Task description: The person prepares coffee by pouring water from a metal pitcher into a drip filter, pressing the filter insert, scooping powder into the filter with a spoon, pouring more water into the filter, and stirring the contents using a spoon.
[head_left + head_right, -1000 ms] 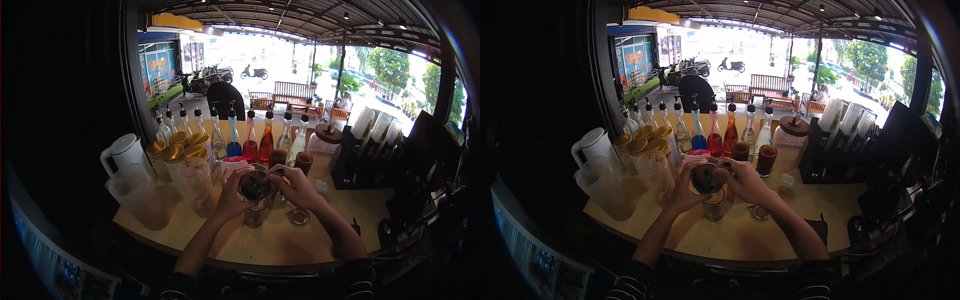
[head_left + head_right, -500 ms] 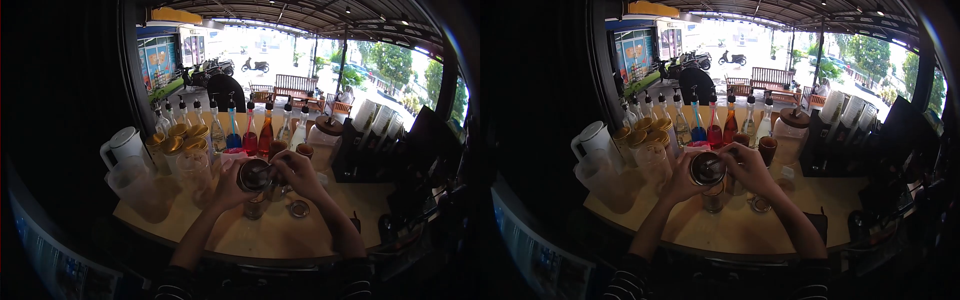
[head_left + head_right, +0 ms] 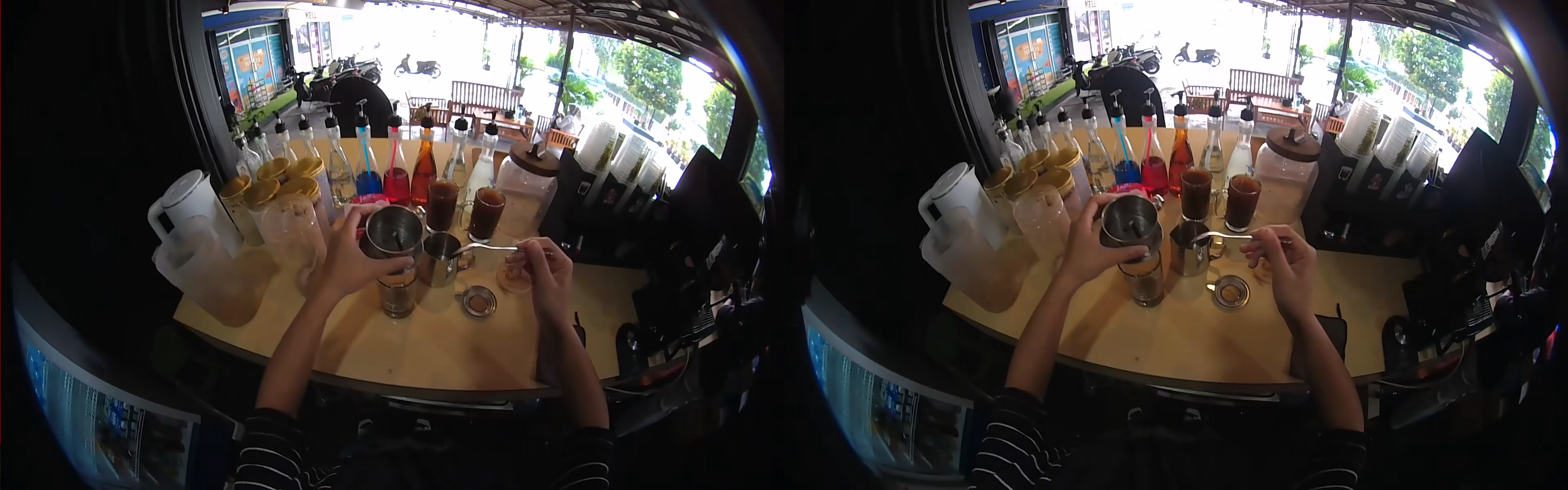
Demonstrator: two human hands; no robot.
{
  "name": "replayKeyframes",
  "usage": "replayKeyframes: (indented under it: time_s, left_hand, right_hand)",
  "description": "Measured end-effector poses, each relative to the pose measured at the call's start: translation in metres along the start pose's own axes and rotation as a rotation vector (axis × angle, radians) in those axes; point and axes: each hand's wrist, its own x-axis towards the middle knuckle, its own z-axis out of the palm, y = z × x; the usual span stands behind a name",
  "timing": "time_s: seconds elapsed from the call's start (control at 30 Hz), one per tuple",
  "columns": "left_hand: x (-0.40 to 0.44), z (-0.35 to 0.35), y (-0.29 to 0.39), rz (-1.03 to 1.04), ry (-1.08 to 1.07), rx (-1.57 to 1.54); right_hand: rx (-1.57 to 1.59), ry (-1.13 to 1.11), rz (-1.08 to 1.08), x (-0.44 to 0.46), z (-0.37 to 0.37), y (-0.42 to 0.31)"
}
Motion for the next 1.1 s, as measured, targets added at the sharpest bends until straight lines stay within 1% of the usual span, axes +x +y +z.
replayKeyframes:
  time_s: [0.03, 0.1, 0.13, 0.17, 0.23, 0.27, 0.3, 0.37, 0.4, 0.43, 0.5, 0.53, 0.63, 0.67, 0.7, 0.73, 0.77, 0.83, 0.87, 0.93, 0.97, 1.03, 1.07, 1.1]
  left_hand:
    - [-0.001, 0.001, 0.002, -0.015, -0.006, -0.003]
    - [-0.004, 0.002, 0.005, -0.133, 0.006, -0.100]
    - [-0.005, 0.003, 0.002, -0.136, 0.003, -0.088]
    - [-0.006, 0.005, 0.001, -0.143, 0.000, -0.082]
    - [-0.008, 0.008, 0.001, -0.128, -0.014, -0.121]
    - [-0.009, 0.008, 0.004, -0.128, -0.022, -0.102]
    - [-0.011, 0.009, 0.006, -0.129, -0.031, -0.100]
    - [-0.012, 0.010, 0.011, -0.147, -0.010, -0.125]
    - [-0.013, 0.011, 0.007, -0.140, 0.006, -0.126]
    - [-0.013, 0.014, 0.005, -0.138, 0.016, -0.125]
    - [-0.015, 0.016, 0.001, -0.137, 0.058, -0.137]
    - [-0.016, 0.016, 0.000, -0.141, 0.062, -0.132]
    - [-0.017, 0.018, 0.002, -0.134, 0.060, -0.149]
    - [-0.018, 0.019, 0.005, -0.144, 0.058, -0.188]
    - [-0.019, 0.019, 0.007, -0.153, 0.056, -0.227]
    - [-0.020, 0.020, 0.009, -0.152, 0.060, -0.226]
    - [-0.020, 0.020, 0.010, -0.151, 0.062, -0.212]
    - [-0.022, 0.018, 0.009, -0.147, 0.067, -0.197]
    - [-0.023, 0.017, 0.008, -0.154, 0.058, -0.159]
    - [-0.023, 0.015, 0.008, -0.159, 0.049, -0.121]
    - [-0.023, 0.014, 0.008, -0.157, 0.053, -0.120]
    - [-0.022, 0.014, 0.007, -0.110, 0.042, -0.107]
    - [-0.022, 0.013, 0.007, -0.101, 0.049, -0.102]
    - [-0.022, 0.014, 0.006, -0.097, 0.049, -0.104]
  right_hand:
    - [-0.001, 0.001, 0.016, -0.007, -0.005, 0.006]
    - [-0.195, -0.060, 0.045, -0.023, -0.011, 0.018]
    - [-0.312, -0.120, 0.050, -0.030, -0.017, 0.026]
    - [-0.305, -0.121, 0.056, -0.036, -0.021, 0.032]
    - [-0.627, -0.258, 0.010, -0.048, -0.026, 0.040]
    - [-0.687, -0.279, -0.020, -0.054, -0.028, 0.043]
    - [-0.683, -0.273, -0.015, -0.060, -0.030, 0.050]
    - [-0.797, -0.349, -0.279, -0.067, -0.036, 0.064]
    - [-0.907, -0.415, -0.221, -0.070, -0.039, 0.066]
    - [-0.909, -0.421, -0.229, -0.069, -0.041, 0.066]
    - [-1.020, -0.527, -0.357, -0.068, -0.039, 0.069]
    - [-0.976, -0.538, -0.406, -0.068, -0.037, 0.072]
    - [-0.882, -0.612, -0.430, -0.077, -0.030, 0.088]
    - [-0.881, -0.614, -0.430, -0.079, -0.028, 0.090]
    - [-0.909, -0.667, -0.439, -0.081, -0.026, 0.091]
    - [-0.937, -0.720, -0.449, -0.082, -0.025, 0.092]
    - [-0.936, -0.722, -0.454, -0.082, -0.025, 0.093]
    - [-0.949, -0.796, -0.393, -0.082, -0.023, 0.095]
    - [-0.950, -0.795, -0.399, -0.082, -0.023, 0.096]
    - [-0.918, -0.840, -0.315, -0.079, -0.022, 0.095]
    - [-0.919, -0.841, -0.320, -0.075, -0.021, 0.093]
    - [-0.839, -0.738, -0.192, -0.064, -0.016, 0.085]
    - [-0.842, -0.736, -0.193, -0.053, -0.014, 0.085]
    - [-0.826, -0.558, -0.216, -0.038, -0.012, 0.086]
